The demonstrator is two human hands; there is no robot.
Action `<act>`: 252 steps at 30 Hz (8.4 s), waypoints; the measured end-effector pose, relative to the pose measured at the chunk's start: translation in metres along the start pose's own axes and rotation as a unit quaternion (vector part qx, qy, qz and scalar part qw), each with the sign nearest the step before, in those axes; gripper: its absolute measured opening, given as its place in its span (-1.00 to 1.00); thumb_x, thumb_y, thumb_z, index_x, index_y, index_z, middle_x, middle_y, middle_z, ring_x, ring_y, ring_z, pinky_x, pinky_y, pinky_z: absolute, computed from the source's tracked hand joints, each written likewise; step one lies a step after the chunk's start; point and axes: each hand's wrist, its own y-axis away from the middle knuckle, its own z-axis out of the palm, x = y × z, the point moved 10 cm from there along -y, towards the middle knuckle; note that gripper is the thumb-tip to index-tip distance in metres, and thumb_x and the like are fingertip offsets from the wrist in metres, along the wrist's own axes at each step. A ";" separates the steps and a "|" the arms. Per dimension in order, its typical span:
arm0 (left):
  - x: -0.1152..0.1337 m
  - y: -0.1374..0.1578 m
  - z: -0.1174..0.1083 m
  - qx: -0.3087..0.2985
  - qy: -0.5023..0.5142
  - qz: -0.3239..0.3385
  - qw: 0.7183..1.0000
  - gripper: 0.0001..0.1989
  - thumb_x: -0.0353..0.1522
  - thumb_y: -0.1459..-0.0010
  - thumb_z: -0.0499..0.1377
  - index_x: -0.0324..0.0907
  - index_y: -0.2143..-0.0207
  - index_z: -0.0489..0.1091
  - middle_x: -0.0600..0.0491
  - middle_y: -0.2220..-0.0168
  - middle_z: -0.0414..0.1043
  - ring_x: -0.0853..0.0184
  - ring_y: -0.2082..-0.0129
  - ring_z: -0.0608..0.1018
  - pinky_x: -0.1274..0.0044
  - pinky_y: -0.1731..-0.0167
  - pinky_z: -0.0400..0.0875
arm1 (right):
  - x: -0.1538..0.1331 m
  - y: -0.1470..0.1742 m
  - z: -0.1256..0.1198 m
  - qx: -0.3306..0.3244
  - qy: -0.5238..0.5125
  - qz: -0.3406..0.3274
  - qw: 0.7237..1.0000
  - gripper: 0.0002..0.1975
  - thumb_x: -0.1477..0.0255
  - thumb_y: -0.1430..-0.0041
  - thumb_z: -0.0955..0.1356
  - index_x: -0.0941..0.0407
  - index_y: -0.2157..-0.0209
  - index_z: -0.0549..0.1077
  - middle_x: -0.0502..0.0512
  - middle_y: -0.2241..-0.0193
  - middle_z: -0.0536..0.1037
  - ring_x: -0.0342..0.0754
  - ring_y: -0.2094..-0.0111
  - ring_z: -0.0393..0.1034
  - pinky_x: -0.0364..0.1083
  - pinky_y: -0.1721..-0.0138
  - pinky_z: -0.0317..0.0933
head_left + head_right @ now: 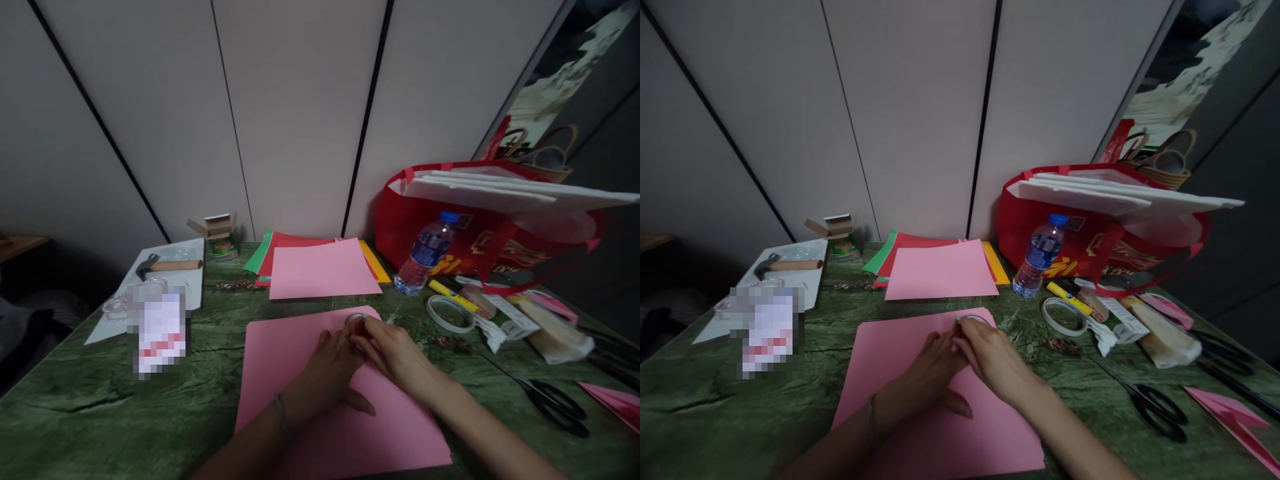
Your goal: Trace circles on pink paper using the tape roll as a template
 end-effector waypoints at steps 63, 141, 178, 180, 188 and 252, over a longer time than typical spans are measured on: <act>0.015 -0.010 0.013 0.019 -0.125 0.017 0.992 -0.04 0.27 0.23 0.13 -0.41 0.09 0.38 -0.27 0.16 0.41 -0.04 0.01 0.35 0.26 0.01 0.23 | 0.034 -0.056 0.034 -0.120 -0.021 0.061 0.991 -0.93 0.48 -0.24 0.23 0.10 0.23 0.29 -0.02 0.53 0.44 -0.10 0.54 0.31 -0.19 0.51 0.06; -0.063 0.133 -0.038 0.162 0.126 -0.200 0.958 -0.12 -0.45 0.06 0.32 -0.03 -0.23 -0.07 -0.14 -0.14 0.25 0.08 -0.12 0.38 0.23 -0.05 0.37 | -0.011 0.037 0.066 0.045 -0.163 0.055 0.984 -0.93 0.52 -0.14 0.32 0.07 0.37 0.35 0.18 0.20 0.55 0.05 0.11 0.45 -0.02 0.21 0.38; -0.012 0.105 -0.017 0.090 -0.128 -0.041 0.987 -0.51 -0.56 -0.22 -0.06 -0.30 -0.21 0.07 -0.22 -0.21 0.17 0.10 -0.27 0.12 0.28 -0.07 0.35 | 0.041 -0.026 0.090 0.063 -0.407 0.302 0.860 -0.64 0.09 -0.20 0.21 0.08 0.47 0.25 -0.02 0.65 0.47 -0.06 0.55 0.44 -0.09 0.44 0.31; -0.012 0.104 -0.015 0.086 -0.135 -0.044 0.986 -0.52 -0.56 -0.23 -0.07 -0.31 -0.21 0.07 -0.23 -0.20 0.17 0.10 -0.27 0.12 0.28 -0.06 0.36 | 0.041 -0.027 0.088 0.056 -0.383 0.300 0.872 -0.68 0.14 -0.22 0.19 0.07 0.46 0.24 -0.01 0.63 0.48 -0.05 0.54 0.44 -0.08 0.42 0.30; -0.008 0.098 -0.017 0.092 -0.183 -0.023 0.979 -0.62 -0.49 -0.24 -0.04 -0.40 -0.10 0.17 -0.28 -0.15 0.26 0.04 -0.20 0.25 0.30 -0.02 0.40 | 0.029 -0.046 0.094 0.006 -0.341 0.250 0.906 -0.79 0.24 -0.21 0.17 0.06 0.40 0.25 0.01 0.61 0.49 -0.02 0.50 0.46 -0.06 0.37 0.28; -0.012 0.043 -0.038 -0.148 -0.127 -0.125 0.973 -0.77 -0.46 -0.09 0.19 -0.26 0.15 0.37 -0.12 0.11 0.35 0.19 0.16 0.40 0.41 0.20 0.35 | -0.050 0.109 0.057 0.095 -0.192 0.067 0.975 -0.93 0.46 -0.25 0.23 0.05 0.23 0.31 0.03 0.37 0.51 -0.10 0.37 0.46 -0.17 0.34 0.33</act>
